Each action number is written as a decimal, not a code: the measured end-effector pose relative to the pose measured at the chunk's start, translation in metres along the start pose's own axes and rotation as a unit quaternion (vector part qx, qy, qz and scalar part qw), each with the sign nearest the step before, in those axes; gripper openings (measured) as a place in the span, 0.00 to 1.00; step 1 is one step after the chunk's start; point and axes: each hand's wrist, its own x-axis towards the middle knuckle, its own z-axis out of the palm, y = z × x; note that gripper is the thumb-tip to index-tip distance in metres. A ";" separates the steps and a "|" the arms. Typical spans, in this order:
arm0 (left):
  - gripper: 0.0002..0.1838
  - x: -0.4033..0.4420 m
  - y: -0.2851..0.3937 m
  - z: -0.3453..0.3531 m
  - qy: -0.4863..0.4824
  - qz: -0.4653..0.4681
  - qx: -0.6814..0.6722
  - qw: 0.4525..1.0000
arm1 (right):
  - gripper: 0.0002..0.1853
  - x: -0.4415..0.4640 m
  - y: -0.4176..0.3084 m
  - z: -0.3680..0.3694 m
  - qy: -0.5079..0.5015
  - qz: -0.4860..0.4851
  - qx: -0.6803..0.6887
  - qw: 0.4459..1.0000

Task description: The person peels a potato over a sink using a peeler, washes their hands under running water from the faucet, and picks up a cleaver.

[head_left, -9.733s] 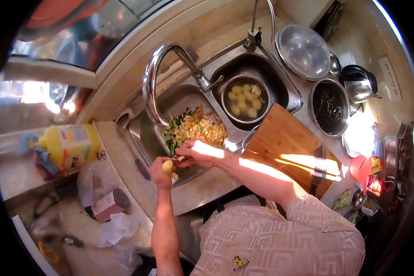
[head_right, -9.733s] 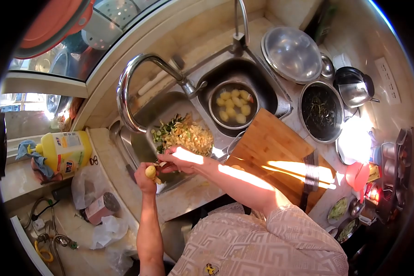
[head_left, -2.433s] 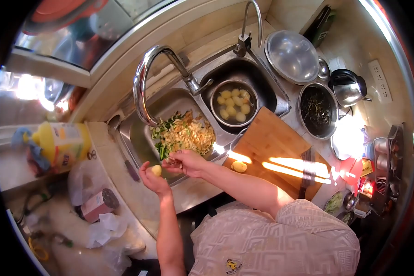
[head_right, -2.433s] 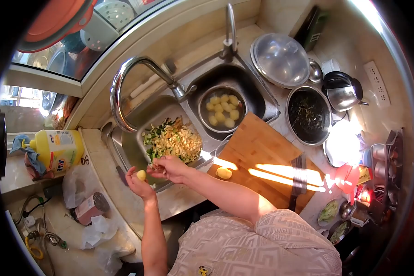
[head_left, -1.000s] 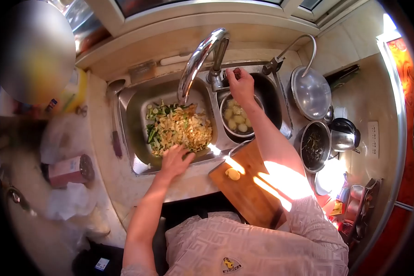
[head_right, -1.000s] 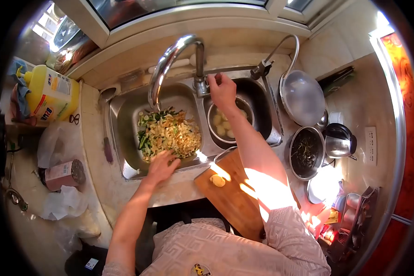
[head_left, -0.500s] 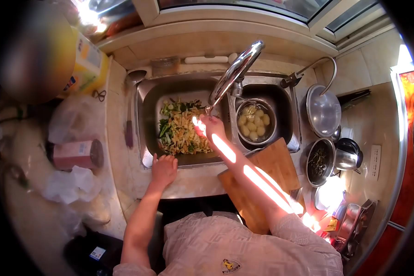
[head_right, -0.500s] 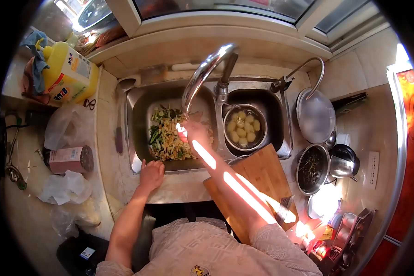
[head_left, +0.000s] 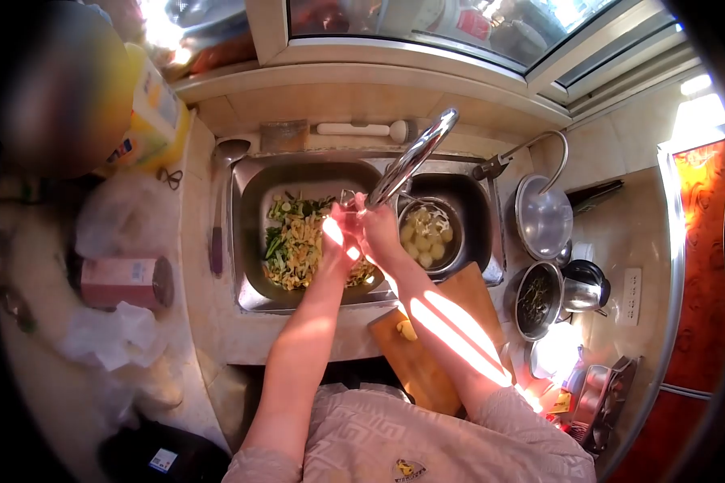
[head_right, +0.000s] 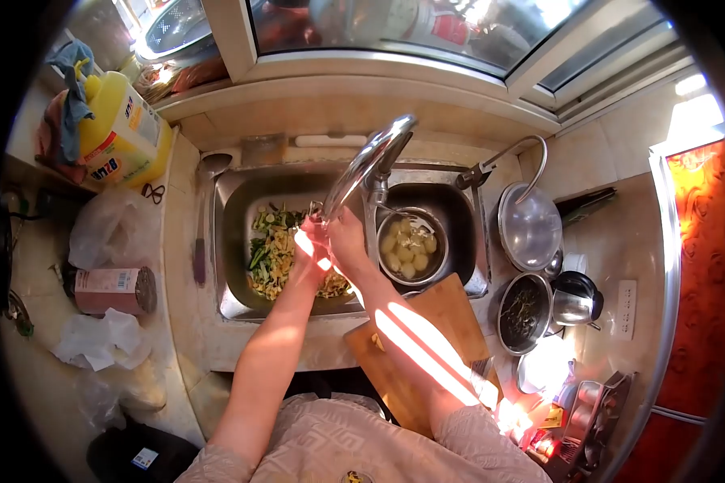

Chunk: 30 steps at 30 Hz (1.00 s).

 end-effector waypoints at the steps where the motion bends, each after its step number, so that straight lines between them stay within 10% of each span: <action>1: 0.26 0.000 0.004 0.030 0.032 -0.011 0.020 0.999 | 0.07 -0.005 -0.001 -0.001 -0.018 0.004 -0.005 1.000; 6: 0.28 0.001 0.015 0.048 0.060 -0.091 0.161 0.981 | 0.07 -0.007 0.015 -0.011 0.027 -0.112 -0.175 0.978; 13: 0.14 -0.044 -0.002 0.054 0.060 0.125 0.440 0.887 | 0.09 -0.030 -0.005 -0.015 0.080 -0.281 -0.532 0.795; 14: 0.14 -0.045 0.003 0.054 0.061 0.126 0.440 0.887 | 0.09 -0.031 -0.007 -0.015 0.079 -0.281 -0.532 0.795; 16: 0.12 -0.046 0.011 0.056 0.118 0.170 0.712 0.671 | 0.10 -0.036 -0.013 -0.011 0.038 -0.261 -0.523 0.811; 27: 0.08 -0.054 0.012 0.080 0.066 0.242 0.640 0.727 | 0.07 -0.043 -0.006 -0.009 -0.018 -0.178 -0.330 0.927; 29: 0.07 -0.053 0.010 0.074 0.147 0.261 0.741 0.601 | 0.07 -0.047 -0.010 -0.008 -0.011 -0.173 -0.352 0.920; 30: 0.07 -0.054 0.010 0.078 0.148 0.263 0.740 0.600 | 0.07 -0.052 -0.018 -0.004 -0.010 -0.254 -0.496 0.830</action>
